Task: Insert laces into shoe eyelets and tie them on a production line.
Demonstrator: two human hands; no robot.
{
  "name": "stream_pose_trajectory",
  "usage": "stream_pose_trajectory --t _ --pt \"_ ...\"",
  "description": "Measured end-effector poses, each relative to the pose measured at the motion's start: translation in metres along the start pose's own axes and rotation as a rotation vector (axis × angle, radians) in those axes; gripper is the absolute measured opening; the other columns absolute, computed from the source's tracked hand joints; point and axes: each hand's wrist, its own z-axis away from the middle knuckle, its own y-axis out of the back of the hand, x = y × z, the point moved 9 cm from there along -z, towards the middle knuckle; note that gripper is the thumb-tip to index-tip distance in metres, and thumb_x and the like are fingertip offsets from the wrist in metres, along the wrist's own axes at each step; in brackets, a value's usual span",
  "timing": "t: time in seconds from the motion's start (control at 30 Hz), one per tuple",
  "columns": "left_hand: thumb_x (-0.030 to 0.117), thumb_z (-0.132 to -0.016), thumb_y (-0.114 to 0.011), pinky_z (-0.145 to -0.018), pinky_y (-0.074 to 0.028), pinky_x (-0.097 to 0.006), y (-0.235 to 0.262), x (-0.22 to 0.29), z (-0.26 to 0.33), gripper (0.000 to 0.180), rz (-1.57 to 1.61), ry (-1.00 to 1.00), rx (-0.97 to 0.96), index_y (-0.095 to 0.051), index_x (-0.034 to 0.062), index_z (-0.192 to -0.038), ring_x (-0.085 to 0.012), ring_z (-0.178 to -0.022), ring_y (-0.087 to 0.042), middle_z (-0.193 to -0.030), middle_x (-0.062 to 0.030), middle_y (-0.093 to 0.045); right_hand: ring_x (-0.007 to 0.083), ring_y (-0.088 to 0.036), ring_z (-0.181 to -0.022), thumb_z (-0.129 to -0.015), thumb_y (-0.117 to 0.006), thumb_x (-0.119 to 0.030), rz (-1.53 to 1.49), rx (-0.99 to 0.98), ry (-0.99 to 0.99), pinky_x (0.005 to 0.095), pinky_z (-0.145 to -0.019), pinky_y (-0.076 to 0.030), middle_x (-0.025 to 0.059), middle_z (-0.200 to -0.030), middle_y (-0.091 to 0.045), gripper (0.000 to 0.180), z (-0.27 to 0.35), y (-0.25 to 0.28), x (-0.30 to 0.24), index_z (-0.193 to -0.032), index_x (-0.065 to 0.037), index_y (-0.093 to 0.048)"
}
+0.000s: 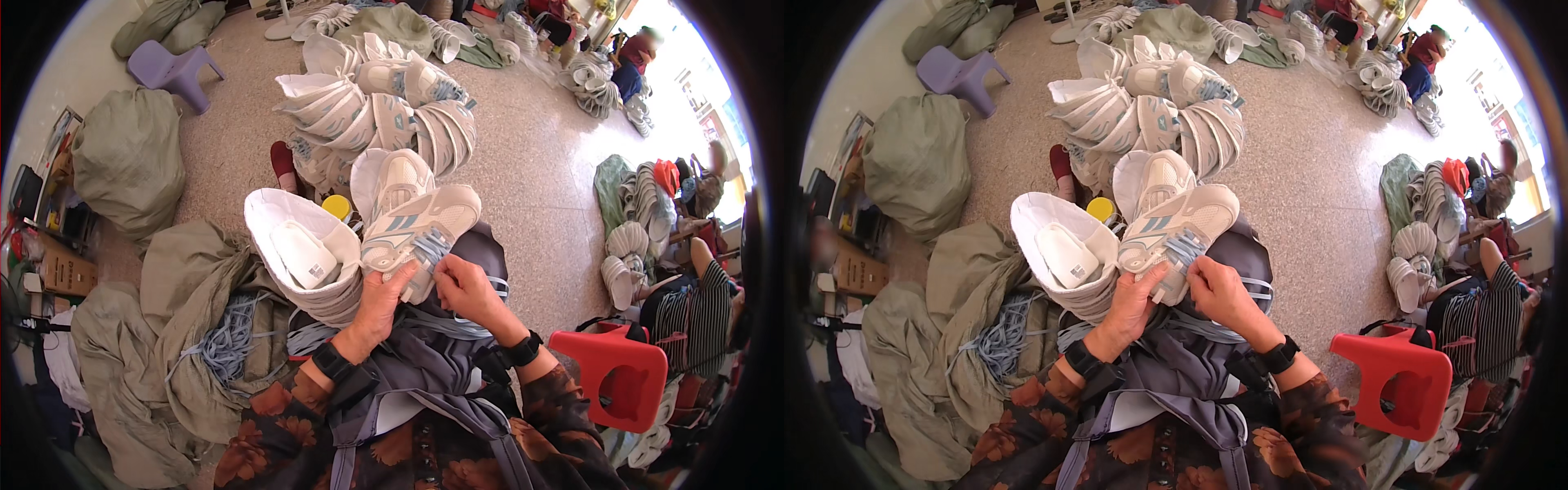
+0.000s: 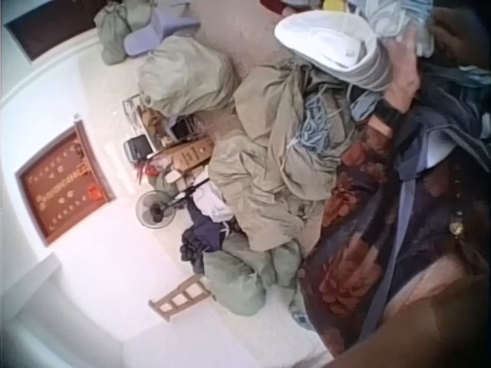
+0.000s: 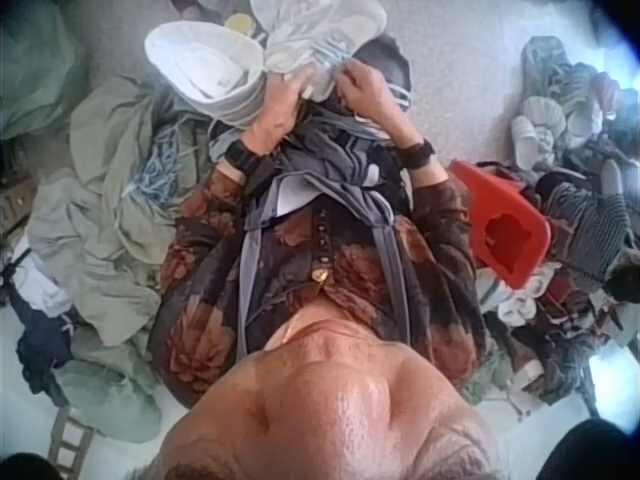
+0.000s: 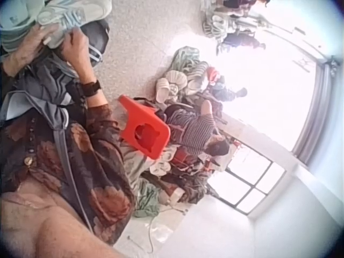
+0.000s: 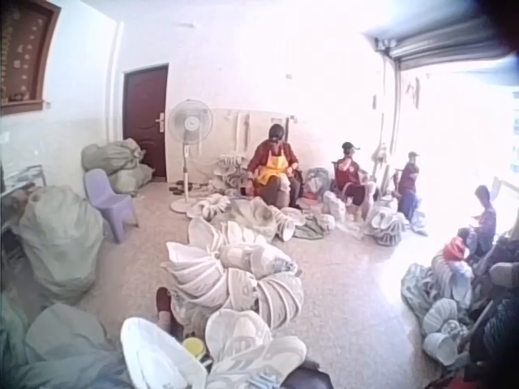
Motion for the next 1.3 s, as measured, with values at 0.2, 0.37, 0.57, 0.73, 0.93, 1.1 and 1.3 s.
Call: stream_pose_trajectory --t 0.2,0.37,0.57,0.73,0.93,1.1,1.3 --pt "0.016 -0.096 -0.07 -0.087 -0.052 -0.027 0.001 -0.002 -0.002 0.031 -0.08 -0.061 -0.011 -0.066 0.0058 -0.125 -0.0093 -0.101 -0.064 -0.115 -0.0005 -0.07 0.0205 -0.064 -0.055 -0.095 -0.058 -0.007 0.066 0.06 0.1 0.0358 -0.052 -0.048 0.0128 -0.064 -0.061 0.011 -0.003 0.004 0.0 -0.09 0.002 -0.057" --pt "0.013 -0.096 -0.069 -0.086 -0.052 -0.027 -0.005 0.0 0.004 0.029 -0.137 -0.072 -0.055 -0.065 0.0054 -0.124 -0.0098 -0.099 -0.065 -0.114 -0.0011 -0.07 0.02 -0.064 -0.058 -0.095 -0.059 -0.007 0.237 0.131 0.323 0.0351 -0.054 -0.048 0.0125 -0.064 -0.061 0.01 -0.002 0.004 -0.032 -0.091 0.002 -0.057" --pt "0.016 -0.098 -0.066 -0.082 -0.052 -0.026 -0.008 0.008 0.002 0.025 -0.024 -0.026 -0.053 -0.066 0.0045 -0.121 -0.0094 -0.094 -0.065 -0.109 -0.0009 -0.07 0.0195 -0.061 -0.056 -0.097 -0.057 -0.007 0.006 0.091 0.149 0.034 -0.054 -0.048 0.0107 -0.064 -0.061 0.009 0.002 0.003 -0.011 -0.092 0.0 -0.057" --pt "0.017 -0.099 -0.066 -0.079 -0.052 -0.025 -0.007 0.01 0.003 0.023 -0.022 -0.009 -0.063 -0.067 0.0048 -0.118 -0.0082 -0.092 -0.065 -0.107 -0.0005 -0.07 0.0163 -0.06 -0.055 -0.098 -0.057 -0.009 0.062 0.029 0.114 0.0317 -0.053 -0.047 0.0085 -0.065 -0.061 0.01 0.003 -0.002 -0.003 -0.092 0.0 -0.057" --pt "0.018 -0.099 -0.066 -0.08 -0.052 -0.025 -0.009 0.008 0.004 0.023 -0.031 -0.001 -0.063 -0.068 0.0044 -0.118 -0.0083 -0.092 -0.065 -0.105 -0.0001 -0.071 0.0163 -0.059 -0.056 -0.097 -0.057 -0.008 -0.007 0.034 0.081 0.034 -0.053 -0.045 0.0108 -0.063 -0.058 0.011 0.001 0.001 0.001 -0.091 0.001 -0.058" --pt "0.017 -0.099 -0.066 -0.083 -0.053 -0.026 -0.004 0.01 0.004 0.024 -0.091 -0.058 -0.076 -0.068 0.0055 -0.12 -0.0083 -0.094 -0.065 -0.107 -0.0001 -0.071 0.0284 -0.059 -0.058 -0.094 -0.057 -0.007 0.106 0.064 0.195 0.0394 -0.056 -0.045 0.0185 -0.065 -0.058 0.012 0.001 0.003 -0.02 -0.088 0.003 -0.058" --pt "0.017 -0.099 -0.067 -0.084 -0.053 -0.026 -0.005 0.008 0.003 0.025 -0.063 -0.051 -0.1 -0.067 0.0056 -0.121 -0.0083 -0.095 -0.065 -0.109 0.0004 -0.07 0.0307 -0.058 -0.057 -0.093 -0.057 -0.006 0.173 0.002 0.176 0.0397 -0.057 -0.046 0.0201 -0.067 -0.059 0.011 -0.001 0.003 -0.015 -0.087 0.003 -0.059"
